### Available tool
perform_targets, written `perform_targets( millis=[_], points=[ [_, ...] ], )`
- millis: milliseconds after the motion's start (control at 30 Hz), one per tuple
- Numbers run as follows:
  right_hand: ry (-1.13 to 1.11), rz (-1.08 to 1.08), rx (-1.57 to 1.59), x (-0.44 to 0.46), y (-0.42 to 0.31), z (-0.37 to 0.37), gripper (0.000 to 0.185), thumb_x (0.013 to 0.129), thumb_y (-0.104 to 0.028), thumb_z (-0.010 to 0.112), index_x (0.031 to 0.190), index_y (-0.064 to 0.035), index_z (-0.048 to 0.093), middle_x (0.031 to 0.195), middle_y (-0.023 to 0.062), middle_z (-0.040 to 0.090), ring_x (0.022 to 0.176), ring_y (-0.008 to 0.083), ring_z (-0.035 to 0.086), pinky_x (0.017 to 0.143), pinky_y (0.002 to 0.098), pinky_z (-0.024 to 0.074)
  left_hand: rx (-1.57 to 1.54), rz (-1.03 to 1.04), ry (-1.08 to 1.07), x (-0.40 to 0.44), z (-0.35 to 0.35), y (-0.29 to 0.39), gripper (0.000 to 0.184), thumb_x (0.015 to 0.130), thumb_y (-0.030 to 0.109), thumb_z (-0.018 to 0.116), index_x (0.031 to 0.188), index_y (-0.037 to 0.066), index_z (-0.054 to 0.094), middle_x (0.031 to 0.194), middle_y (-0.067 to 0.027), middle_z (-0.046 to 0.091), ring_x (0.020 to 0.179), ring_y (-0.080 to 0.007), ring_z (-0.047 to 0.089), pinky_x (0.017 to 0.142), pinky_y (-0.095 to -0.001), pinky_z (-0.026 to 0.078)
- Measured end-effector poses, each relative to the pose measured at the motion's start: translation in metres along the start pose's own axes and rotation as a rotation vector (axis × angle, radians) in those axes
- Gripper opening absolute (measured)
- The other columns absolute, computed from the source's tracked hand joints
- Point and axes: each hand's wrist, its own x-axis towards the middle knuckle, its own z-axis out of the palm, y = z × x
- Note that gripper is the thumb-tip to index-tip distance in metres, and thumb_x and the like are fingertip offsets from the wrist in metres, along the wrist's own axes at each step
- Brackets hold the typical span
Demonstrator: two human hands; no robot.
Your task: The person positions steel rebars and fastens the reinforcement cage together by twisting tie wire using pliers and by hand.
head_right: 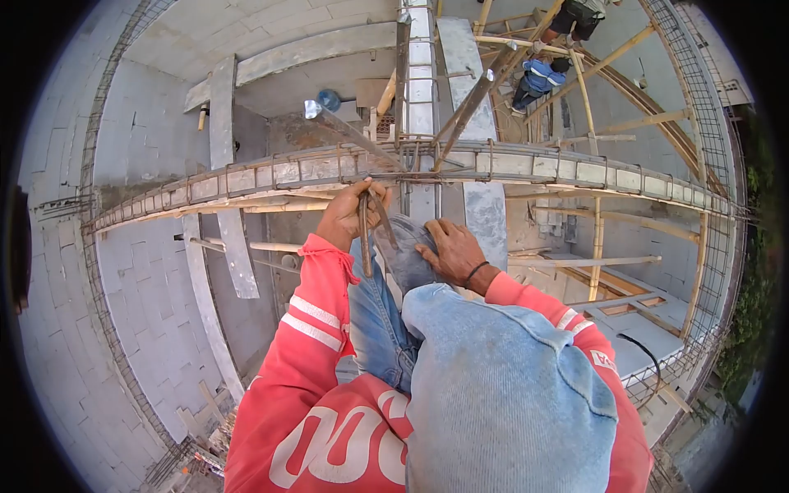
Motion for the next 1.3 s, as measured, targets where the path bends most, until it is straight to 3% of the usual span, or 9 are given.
perform_targets(
  millis=[100, 200, 300, 600, 767, 833, 967, 1167, 1300],
  points=[
    [0.085, -0.093, -0.061, 0.008, 0.03, -0.021, 0.027, 0.089, -0.034, 0.067, 0.09, -0.0068, 0.065, 0.084, 0.0149, 0.067, 0.082, 0.0347, 0.065, 0.077, 0.0437, 0.0512, 0.134, 0.167, 0.009, 0.007, -0.007, -0.018, 0.024, 0.103, 0.021, 0.051, 0.092, 0.001, 0.058, 0.075, -0.011, 0.065, 0.074, -0.0258, 0.07, 0.061, -0.0333, 0.057],
    [-0.101, 0.312, -0.08, 0.018, 0.013, -0.086, 0.026, 0.089, -0.03, 0.067, 0.08, -0.0059, 0.066, 0.077, 0.0143, 0.068, 0.078, 0.0318, 0.066, 0.071, 0.0407, 0.0512, 0.115, 0.092, -0.053, 0.007, -0.018, -0.011, 0.022, 0.103, 0.02, 0.052, 0.089, 0.004, 0.056, 0.074, -0.0056, 0.058, 0.066, -0.0177, 0.061, 0.064, -0.0317, 0.058],
    [-0.728, -0.066, 0.497, 0.014, -0.016, -0.118, 0.024, 0.094, -0.027, 0.063, 0.091, -0.0038, 0.07, 0.078, 0.0142, 0.067, 0.074, 0.0296, 0.064, 0.068, 0.0378, 0.0478, 0.196, -0.013, -0.094, -0.002, -0.023, -0.001, 0.017, 0.102, 0.018, 0.055, 0.092, 0.004, 0.055, 0.082, -0.0061, 0.058, 0.064, -0.0143, 0.059, 0.065, -0.0301, 0.058],
    [-0.928, -0.548, 1.035, 0.062, -0.098, -0.06, 0.032, 0.102, -0.027, 0.055, 0.108, 0.0003, 0.07, 0.09, 0.0126, 0.07, 0.082, 0.0172, 0.062, 0.075, 0.033, 0.0481, 0.039, -0.272, -0.2, -0.014, -0.012, 0.03, 0.016, 0.103, 0.011, 0.051, 0.107, -0.004, 0.049, 0.08, -0.0024, 0.052, 0.066, -0.0076, 0.057, 0.064, -0.0227, 0.057],
    [-0.663, -0.275, 0.649, 0.072, -0.071, -0.099, 0.026, 0.094, -0.025, 0.067, 0.096, 0.0006, 0.067, 0.084, 0.013, 0.068, 0.079, 0.0178, 0.063, 0.071, 0.0367, 0.0485, -0.194, -0.392, -0.183, -0.015, -0.008, 0.032, 0.018, 0.103, 0.012, 0.05, 0.106, -0.006, 0.048, 0.079, -0.0039, 0.053, 0.068, -0.01, 0.06, 0.065, -0.0249, 0.059],
    [0.154, -0.106, 0.057, 0.056, -0.052, -0.072, 0.025, 0.088, -0.024, 0.071, 0.094, -0.001, 0.065, 0.075, 0.0114, 0.063, 0.071, 0.0208, 0.059, 0.069, 0.0348, 0.049, -0.438, -0.269, -0.194, -0.011, -0.012, 0.022, 0.014, 0.101, 0.009, 0.051, 0.104, -0.005, 0.047, 0.08, -0.0052, 0.054, 0.068, -0.0136, 0.061, 0.067, -0.0264, 0.06],
    [0.144, -0.248, 0.245, 0.039, -0.004, -0.017, 0.019, 0.089, -0.018, 0.069, 0.096, -0.0019, 0.062, 0.077, 0.0096, 0.062, 0.07, 0.0225, 0.059, 0.071, 0.0346, 0.0502, -0.733, -0.117, -0.227, -0.005, 0.001, -0.002, 0.007, 0.097, 0.002, 0.053, 0.097, -0.004, 0.049, 0.08, -0.0065, 0.055, 0.065, -0.0183, 0.061, 0.068, -0.0286, 0.061],
    [-0.169, 0.134, 0.765, 0.042, 0.033, -0.055, 0.011, 0.093, -0.013, 0.065, 0.092, -0.0025, 0.062, 0.069, 0.0074, 0.058, 0.068, 0.0114, 0.057, 0.064, 0.0291, 0.0476, -0.606, 0.12, -0.102, 0.023, 0.003, -0.011, 0.006, 0.093, -0.002, 0.053, 0.087, -0.002, 0.051, 0.076, -0.0067, 0.053, 0.064, -0.02, 0.058, 0.069, -0.0311, 0.062],
    [-0.087, 0.271, 0.29, 0.062, -0.01, -0.138, 0.018, 0.092, -0.02, 0.069, 0.1, -0.0044, 0.065, 0.071, 0.0053, 0.058, 0.066, 0.0131, 0.053, 0.061, 0.0304, 0.0455, -0.537, 0.04, -0.124, 0.01, 0.001, -0.012, 0.007, 0.095, 0.003, 0.057, 0.093, -0.002, 0.053, 0.074, -0.0043, 0.051, 0.062, -0.0173, 0.055, 0.063, -0.0279, 0.058]
  ],
)
